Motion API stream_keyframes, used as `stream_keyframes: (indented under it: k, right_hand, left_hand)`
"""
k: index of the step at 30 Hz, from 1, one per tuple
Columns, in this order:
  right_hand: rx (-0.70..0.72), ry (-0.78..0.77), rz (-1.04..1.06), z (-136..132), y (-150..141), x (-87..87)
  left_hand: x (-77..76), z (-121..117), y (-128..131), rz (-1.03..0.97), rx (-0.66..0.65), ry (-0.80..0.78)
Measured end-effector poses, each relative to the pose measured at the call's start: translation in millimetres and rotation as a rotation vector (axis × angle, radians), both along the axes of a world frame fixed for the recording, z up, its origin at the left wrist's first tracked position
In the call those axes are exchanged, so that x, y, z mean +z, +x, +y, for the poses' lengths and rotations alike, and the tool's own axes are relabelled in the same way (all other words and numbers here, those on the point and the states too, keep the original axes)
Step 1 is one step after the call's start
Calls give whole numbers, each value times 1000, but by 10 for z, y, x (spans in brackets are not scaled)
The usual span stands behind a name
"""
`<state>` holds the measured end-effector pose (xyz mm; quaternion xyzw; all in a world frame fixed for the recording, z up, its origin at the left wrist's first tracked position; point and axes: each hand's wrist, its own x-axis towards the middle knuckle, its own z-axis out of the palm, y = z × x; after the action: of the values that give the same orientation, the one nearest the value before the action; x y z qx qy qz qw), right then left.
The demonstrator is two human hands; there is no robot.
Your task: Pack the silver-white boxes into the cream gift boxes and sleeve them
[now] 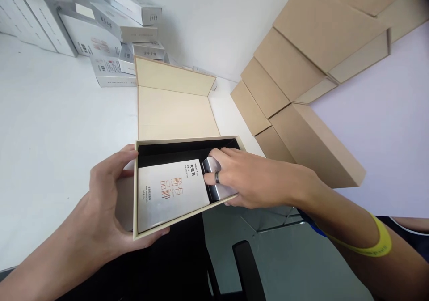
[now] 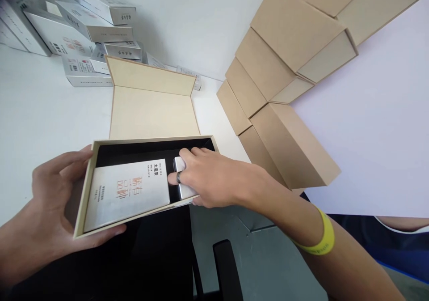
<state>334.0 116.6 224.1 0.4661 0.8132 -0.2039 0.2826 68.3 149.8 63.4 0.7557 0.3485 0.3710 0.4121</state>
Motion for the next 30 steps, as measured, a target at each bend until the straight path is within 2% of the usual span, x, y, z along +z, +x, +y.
stream_keyframes:
  k: [5, 8, 12, 14, 16, 17, 18, 21, 23, 25, 27, 30]
  right_hand:
    - [-14, 1, -2, -44, -37, 9]
    - [-79, -28, 45, -1, 13, 220]
    - [-277, -93, 175, 399, 137, 614]
    - [-267, 63, 282, 725, 152, 672]
    - [-272, 366, 284, 1088, 126, 574]
    - [-297, 499, 180, 1273, 106, 478]
    - [-331, 549, 95, 1456, 85, 364]
    - [-380, 542, -54, 1934, 44, 45]
    - [-378, 508, -122, 2134, 36, -42]
    - [-340, 503, -161, 2182, 42, 19]
    - [-288, 529, -182, 2043, 62, 206]
    - [-243, 621, -208, 1439, 141, 533]
  left_hand:
    - [68, -42, 33, 10, -14, 12]
    - [93, -51, 41, 9, -12, 33]
    - [148, -64, 28, 46, -32, -23]
    - [168, -65, 28, 60, -35, -76]
    - [176, -60, 35, 56, -47, -86]
    - [179, -55, 40, 51, -55, -82]
    - [183, -51, 44, 45, -64, -78]
    - [213, -45, 41, 53, -86, -94]
    - [247, -43, 22, 73, -95, -116]
    - [287, -33, -7, 79, -121, -149]
    - [324, -17, -40, -10, -146, -160]
    - [365, -20, -106, -272, -54, -135]
